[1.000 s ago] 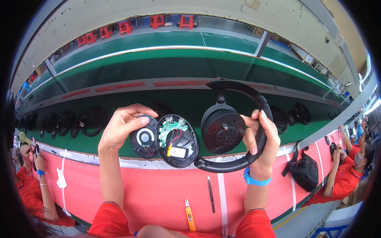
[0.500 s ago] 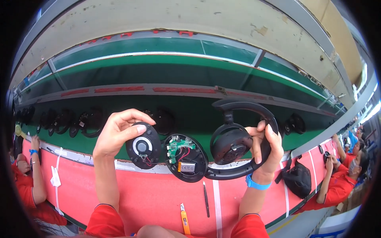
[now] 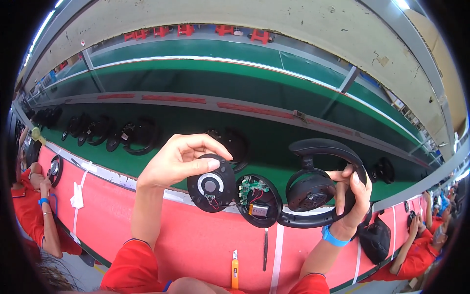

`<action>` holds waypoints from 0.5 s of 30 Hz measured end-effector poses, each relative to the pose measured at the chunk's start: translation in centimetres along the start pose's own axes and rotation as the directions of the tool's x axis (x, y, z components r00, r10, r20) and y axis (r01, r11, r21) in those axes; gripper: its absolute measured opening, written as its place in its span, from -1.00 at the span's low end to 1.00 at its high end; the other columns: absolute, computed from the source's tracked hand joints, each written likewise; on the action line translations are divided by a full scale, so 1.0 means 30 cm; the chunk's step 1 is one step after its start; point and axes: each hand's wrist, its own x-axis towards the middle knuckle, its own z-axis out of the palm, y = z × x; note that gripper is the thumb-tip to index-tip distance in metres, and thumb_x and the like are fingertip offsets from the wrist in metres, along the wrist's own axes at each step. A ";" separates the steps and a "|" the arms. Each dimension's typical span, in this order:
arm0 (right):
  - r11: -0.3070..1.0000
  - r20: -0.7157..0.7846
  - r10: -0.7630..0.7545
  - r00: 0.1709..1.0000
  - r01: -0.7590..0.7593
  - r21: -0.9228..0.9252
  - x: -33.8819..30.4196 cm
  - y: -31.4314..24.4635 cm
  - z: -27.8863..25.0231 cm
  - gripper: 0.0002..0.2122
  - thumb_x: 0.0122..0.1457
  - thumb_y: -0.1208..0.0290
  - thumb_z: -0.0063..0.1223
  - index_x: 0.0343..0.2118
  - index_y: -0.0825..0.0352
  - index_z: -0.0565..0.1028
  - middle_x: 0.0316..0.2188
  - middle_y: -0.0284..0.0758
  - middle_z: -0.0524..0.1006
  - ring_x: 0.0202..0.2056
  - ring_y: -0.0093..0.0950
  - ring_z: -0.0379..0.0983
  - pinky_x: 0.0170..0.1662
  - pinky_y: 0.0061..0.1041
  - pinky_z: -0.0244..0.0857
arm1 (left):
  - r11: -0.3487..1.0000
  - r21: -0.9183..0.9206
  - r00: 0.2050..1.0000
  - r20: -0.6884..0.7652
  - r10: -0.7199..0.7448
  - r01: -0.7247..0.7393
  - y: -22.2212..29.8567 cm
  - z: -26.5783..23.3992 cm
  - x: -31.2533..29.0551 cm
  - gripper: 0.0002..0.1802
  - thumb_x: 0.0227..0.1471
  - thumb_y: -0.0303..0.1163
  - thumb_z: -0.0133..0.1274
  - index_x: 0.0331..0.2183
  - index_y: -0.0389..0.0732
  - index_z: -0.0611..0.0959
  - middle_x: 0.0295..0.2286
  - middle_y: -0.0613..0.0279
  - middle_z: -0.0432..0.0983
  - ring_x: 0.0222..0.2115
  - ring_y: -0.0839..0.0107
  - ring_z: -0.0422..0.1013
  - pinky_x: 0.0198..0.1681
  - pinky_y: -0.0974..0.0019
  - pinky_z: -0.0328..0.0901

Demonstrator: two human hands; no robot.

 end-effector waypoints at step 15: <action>0.859 -0.269 0.045 0.962 -0.174 -0.481 0.108 0.066 -0.095 -0.78 0.09 0.35 -0.03 -0.42 0.47 0.41 -0.50 -0.07 0.57 -0.87 -0.71 0.05 -0.75 -0.73 -0.16 | 0.942 0.254 0.971 0.028 -0.236 0.221 -0.311 0.115 0.112 -0.76 -0.03 -0.50 0.03 -0.24 -0.33 0.53 -0.51 0.21 0.51 -0.50 0.55 0.45 -0.46 0.44 0.38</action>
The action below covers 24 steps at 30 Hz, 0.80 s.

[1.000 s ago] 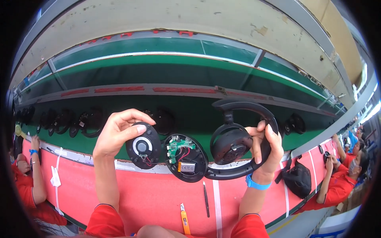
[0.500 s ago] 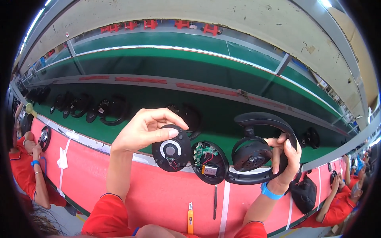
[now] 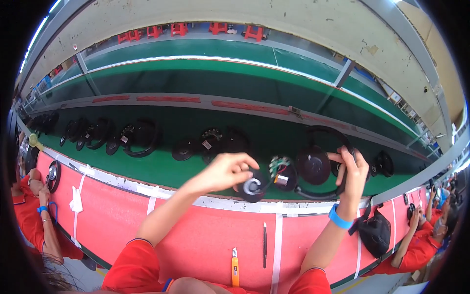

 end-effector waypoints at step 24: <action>0.895 0.389 0.435 0.812 -0.436 -0.090 -0.099 0.438 0.363 -0.36 0.09 0.21 0.06 0.07 0.63 0.14 -0.28 -0.10 0.49 -0.40 -0.45 0.50 -0.46 -0.54 0.46 | 0.824 0.468 0.810 -0.586 0.019 0.319 -0.397 -0.182 0.146 -0.62 -0.08 -0.21 0.06 -0.26 -0.30 0.51 -0.34 -0.08 0.49 -0.25 0.01 0.41 -0.18 0.13 0.30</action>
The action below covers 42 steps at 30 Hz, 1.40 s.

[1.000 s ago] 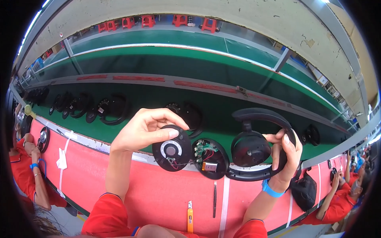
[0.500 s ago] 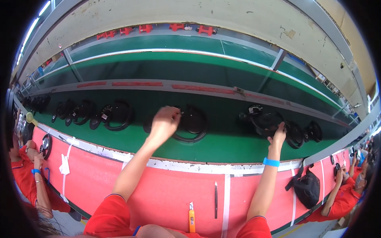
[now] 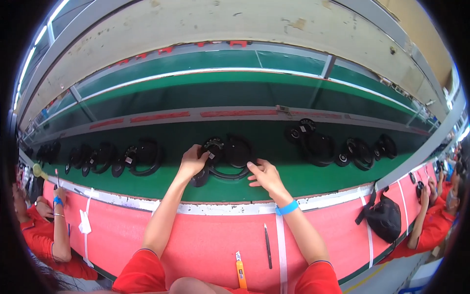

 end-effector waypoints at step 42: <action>0.692 -0.320 -0.500 0.804 0.594 0.410 -0.244 -0.283 -0.139 -0.70 0.15 0.21 -0.23 -0.23 0.37 0.36 -0.65 -0.39 0.43 -0.84 -0.69 0.18 -0.83 -0.79 0.02 | 0.629 -0.640 0.863 -0.111 0.492 -0.441 0.474 -0.188 -0.304 -0.60 0.01 -0.45 -0.13 -0.06 -0.31 0.35 -0.19 0.09 0.39 -0.21 0.43 0.35 -0.09 0.37 0.23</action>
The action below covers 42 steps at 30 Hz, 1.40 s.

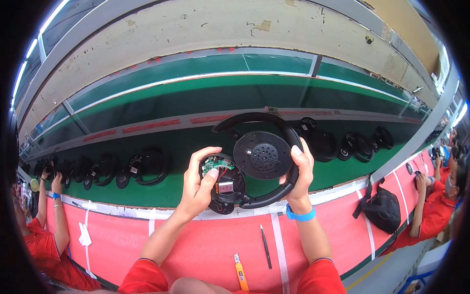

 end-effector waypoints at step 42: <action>0.972 0.007 0.016 1.000 -0.017 0.236 -0.010 -0.008 0.003 -0.64 0.16 0.20 -0.27 -0.26 0.44 0.41 -0.51 -0.29 0.53 -0.69 -0.62 0.41 -0.72 -0.76 0.25 | 0.716 0.104 0.340 0.827 -0.448 0.691 -0.168 -0.102 0.026 -0.82 -0.01 -0.46 -0.04 -0.32 -0.31 0.56 -0.49 0.22 0.49 -0.56 0.51 0.45 -0.57 0.53 0.29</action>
